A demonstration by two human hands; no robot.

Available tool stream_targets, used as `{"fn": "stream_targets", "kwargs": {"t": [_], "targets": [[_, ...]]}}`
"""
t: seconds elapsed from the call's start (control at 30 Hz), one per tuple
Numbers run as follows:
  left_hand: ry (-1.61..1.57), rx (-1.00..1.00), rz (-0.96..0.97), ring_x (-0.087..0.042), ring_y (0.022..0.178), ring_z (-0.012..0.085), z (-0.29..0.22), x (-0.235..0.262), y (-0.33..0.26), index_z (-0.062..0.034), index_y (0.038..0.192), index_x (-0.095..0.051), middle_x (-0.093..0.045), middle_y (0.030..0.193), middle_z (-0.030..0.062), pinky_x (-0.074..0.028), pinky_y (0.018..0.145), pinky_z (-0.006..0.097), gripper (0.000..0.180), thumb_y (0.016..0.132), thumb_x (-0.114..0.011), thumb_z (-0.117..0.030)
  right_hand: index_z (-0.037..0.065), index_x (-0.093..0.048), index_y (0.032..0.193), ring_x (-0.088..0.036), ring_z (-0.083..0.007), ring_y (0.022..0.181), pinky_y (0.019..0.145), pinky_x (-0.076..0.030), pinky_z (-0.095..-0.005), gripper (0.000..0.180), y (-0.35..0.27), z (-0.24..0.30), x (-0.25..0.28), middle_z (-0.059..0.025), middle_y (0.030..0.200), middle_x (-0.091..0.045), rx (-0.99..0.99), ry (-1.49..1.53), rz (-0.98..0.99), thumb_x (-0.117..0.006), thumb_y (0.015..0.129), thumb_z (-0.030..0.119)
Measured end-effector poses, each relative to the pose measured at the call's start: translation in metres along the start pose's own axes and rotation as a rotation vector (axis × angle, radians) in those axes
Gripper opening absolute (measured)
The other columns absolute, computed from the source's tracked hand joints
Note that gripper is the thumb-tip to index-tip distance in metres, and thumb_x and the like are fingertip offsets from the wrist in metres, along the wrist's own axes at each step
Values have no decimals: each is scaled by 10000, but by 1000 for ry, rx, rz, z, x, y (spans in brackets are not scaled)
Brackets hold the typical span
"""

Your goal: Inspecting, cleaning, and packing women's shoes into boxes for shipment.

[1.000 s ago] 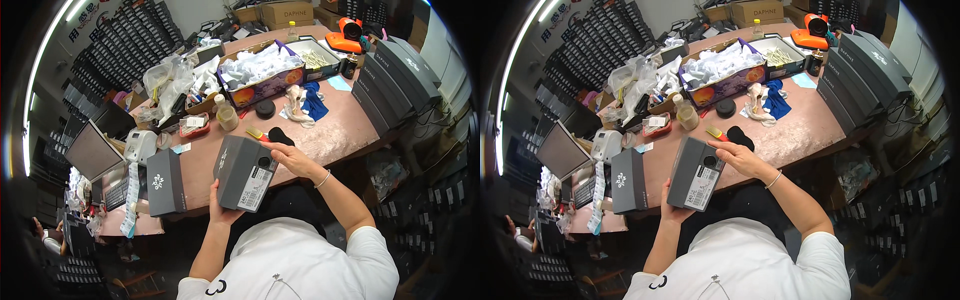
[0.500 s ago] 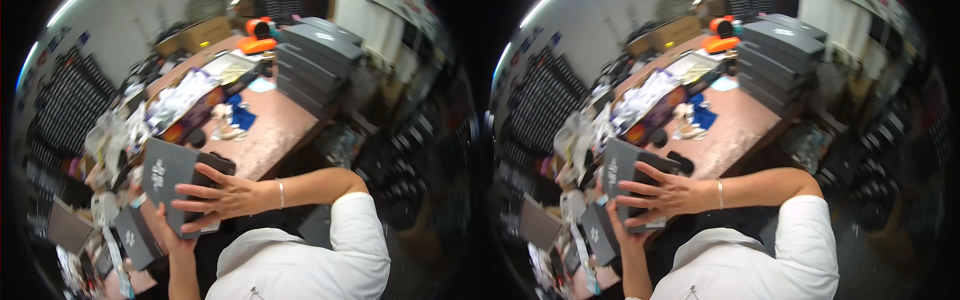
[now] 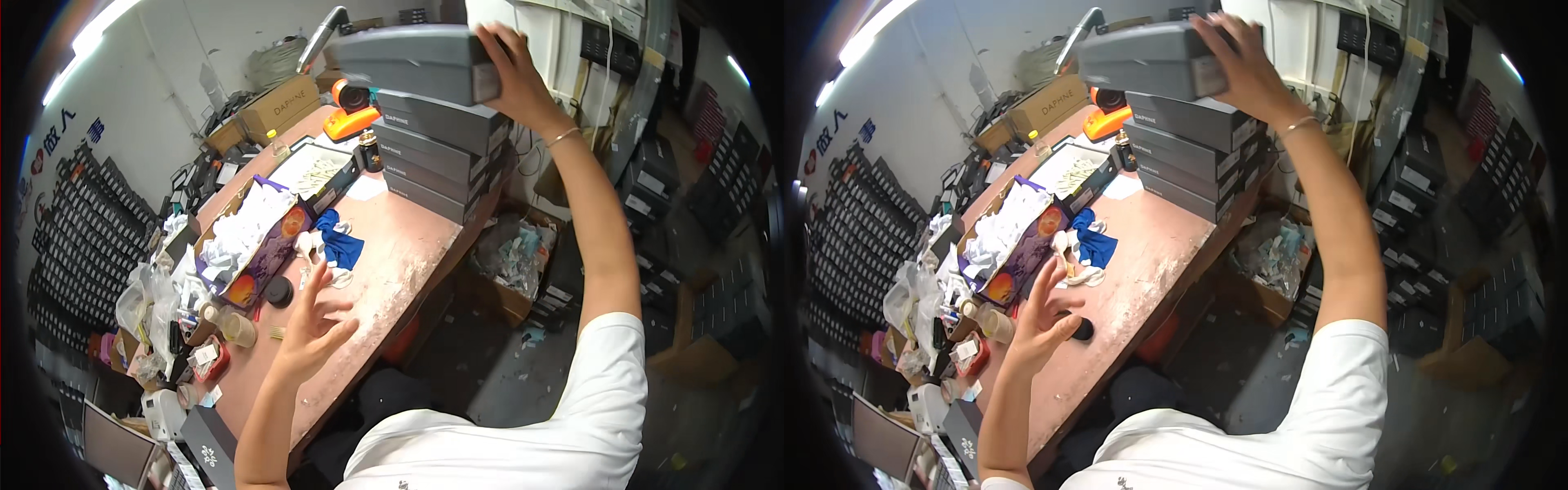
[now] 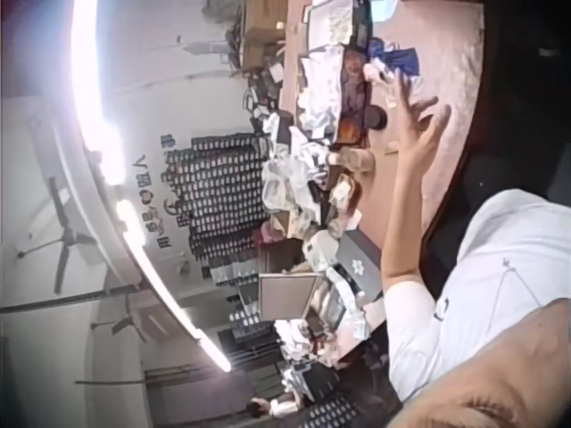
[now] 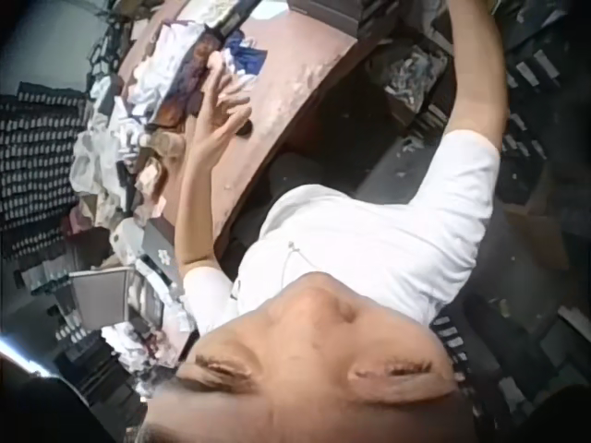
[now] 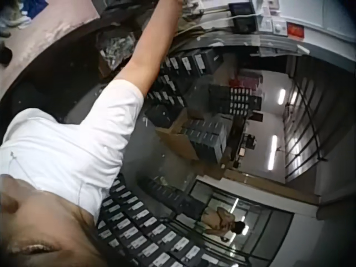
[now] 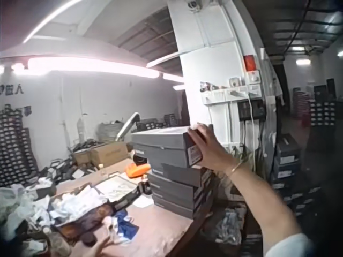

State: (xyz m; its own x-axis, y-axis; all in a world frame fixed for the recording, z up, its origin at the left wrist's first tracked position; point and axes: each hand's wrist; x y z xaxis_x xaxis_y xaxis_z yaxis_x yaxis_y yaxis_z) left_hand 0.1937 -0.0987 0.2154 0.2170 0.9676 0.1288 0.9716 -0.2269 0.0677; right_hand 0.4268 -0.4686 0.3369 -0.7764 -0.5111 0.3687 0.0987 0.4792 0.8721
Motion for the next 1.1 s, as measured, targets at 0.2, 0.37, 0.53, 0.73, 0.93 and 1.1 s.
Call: {"fn": "stream_targets", "kwargs": {"t": [0.2,0.37,0.53,0.73,0.93,1.1], "targets": [[-38,212,-321,-563,1031,178,62,60,-53,-116,1502,-232,-333,1442,166,-501,787,289,764,867,-655,-72,193,-277,1492,-266,-327,1389,1137,-274,-427,976,-79,-58,-38,-134,1446,-305,-258,72,362,-808,695,380],[188,272,-770,-558,1035,200,77,88,-147,-82,1481,-267,-323,1445,155,-492,803,297,696,879,-617,-92,7,-234,1474,-230,-350,1407,1146,-205,-421,864,-105,-38,-97,-202,1495,-262,-971,705,-186,-526,899,581],[511,261,-1122,-500,1161,239,164,194,-281,-99,1465,-308,-346,1450,163,-474,867,344,666,896,-649,-167,-36,-202,1473,-197,-362,1424,1148,-170,-397,896,-153,-23,-171,-256,1513,-242,-1186,494,-264,-441,914,623],[1319,747,-1215,-486,1223,331,218,257,-436,-142,1490,-224,-400,1438,173,-308,1015,600,840,838,-701,-371,-31,-573,1202,-611,-323,1055,913,-481,-372,457,-190,96,-150,-209,1138,-621,-1109,468,-120,-609,914,322],[707,989,-1210,-527,1147,285,269,223,-445,-100,1388,-363,-482,1327,142,-422,890,524,661,845,-697,-274,-9,-587,1202,-599,-152,933,843,-498,-334,304,-221,353,-125,-60,1028,-647,-1374,1374,575,-571,926,118],[-136,708,-1435,-562,1084,247,263,176,-461,-66,1303,-479,-551,1234,116,-518,787,460,517,851,-694,-192,45,-522,1300,-609,-286,898,829,-486,-371,469,-200,518,-118,-197,1160,-587,-533,1647,1029,-625,900,266]]}}
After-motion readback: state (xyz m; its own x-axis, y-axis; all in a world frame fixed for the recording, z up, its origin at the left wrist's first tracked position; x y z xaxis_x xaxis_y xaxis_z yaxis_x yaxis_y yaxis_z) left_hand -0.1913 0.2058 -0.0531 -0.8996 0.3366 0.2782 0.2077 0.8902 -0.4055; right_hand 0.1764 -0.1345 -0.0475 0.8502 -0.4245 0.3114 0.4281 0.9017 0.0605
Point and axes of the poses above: each hand's wrist, its own y-axis towards the middle knuckle, its own x-axis out of the back of the hand, z = x × y
